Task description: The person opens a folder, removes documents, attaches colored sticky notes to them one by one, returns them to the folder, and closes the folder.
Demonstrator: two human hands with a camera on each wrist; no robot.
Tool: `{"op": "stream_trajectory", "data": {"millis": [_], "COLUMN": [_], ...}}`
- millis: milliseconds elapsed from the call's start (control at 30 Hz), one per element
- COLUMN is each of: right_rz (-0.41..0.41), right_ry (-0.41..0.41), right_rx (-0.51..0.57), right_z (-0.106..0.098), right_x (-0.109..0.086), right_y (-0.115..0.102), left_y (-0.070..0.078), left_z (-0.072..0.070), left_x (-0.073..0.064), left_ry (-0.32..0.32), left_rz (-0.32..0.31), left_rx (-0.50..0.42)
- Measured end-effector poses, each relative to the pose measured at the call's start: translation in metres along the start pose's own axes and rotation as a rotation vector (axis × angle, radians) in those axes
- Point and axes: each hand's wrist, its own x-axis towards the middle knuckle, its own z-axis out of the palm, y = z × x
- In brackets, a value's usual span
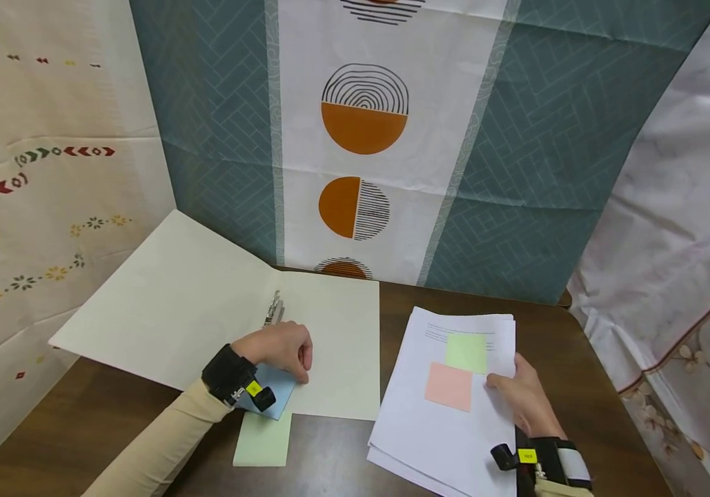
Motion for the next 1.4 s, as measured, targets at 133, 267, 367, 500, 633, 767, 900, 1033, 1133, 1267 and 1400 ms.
{"op": "stream_trajectory", "data": {"millis": [133,267,367,500,633,767,900,1033,1133,1267,1400], "right_rz": [0.018,-0.001,-0.024,-0.036,-0.048,-0.067,-0.080,-0.089,-0.099,-0.110,-0.111], "right_ry": [-0.006,-0.028,-0.023,0.008,0.038,0.067,0.079,0.099,0.108,0.113,0.121], "right_rx": [-0.068,-0.208,-0.298,-0.343,-0.366,-0.422,-0.452,-0.445,-0.442,-0.439,-0.440], "right_z": [-0.002,-0.009,-0.015,-0.019,-0.021,-0.021,-0.018,-0.012,-0.011,-0.011,-0.009], "right_x": [0.000,-0.003,-0.006,-0.010,-0.011,-0.012,-0.012,-0.011,-0.010,-0.010,-0.009], "right_y": [-0.003,-0.008,-0.012,-0.013,-0.013,-0.017,-0.021,-0.026,-0.029,-0.030,-0.029], "left_y": [0.000,-0.001,-0.002,-0.002,-0.002,-0.004,-0.010,-0.018,-0.021,-0.026,-0.035], "left_z": [0.001,0.001,0.001,0.001,0.001,0.000,-0.003,-0.009,-0.013,-0.017,-0.018], "left_x": [0.000,-0.001,-0.001,0.000,0.001,0.002,0.001,-0.007,-0.018,-0.033,-0.045], "left_ry": [-0.004,-0.002,0.001,0.006,0.021,0.053,0.108,0.163,0.204,0.259,0.293], "left_rz": [0.000,-0.003,0.002,0.017,0.038,0.071,0.111,0.174,0.212,0.196,0.168], "left_rx": [-0.003,0.000,0.005,0.003,0.004,0.016,0.010,0.020,0.060,0.118,0.142]}}
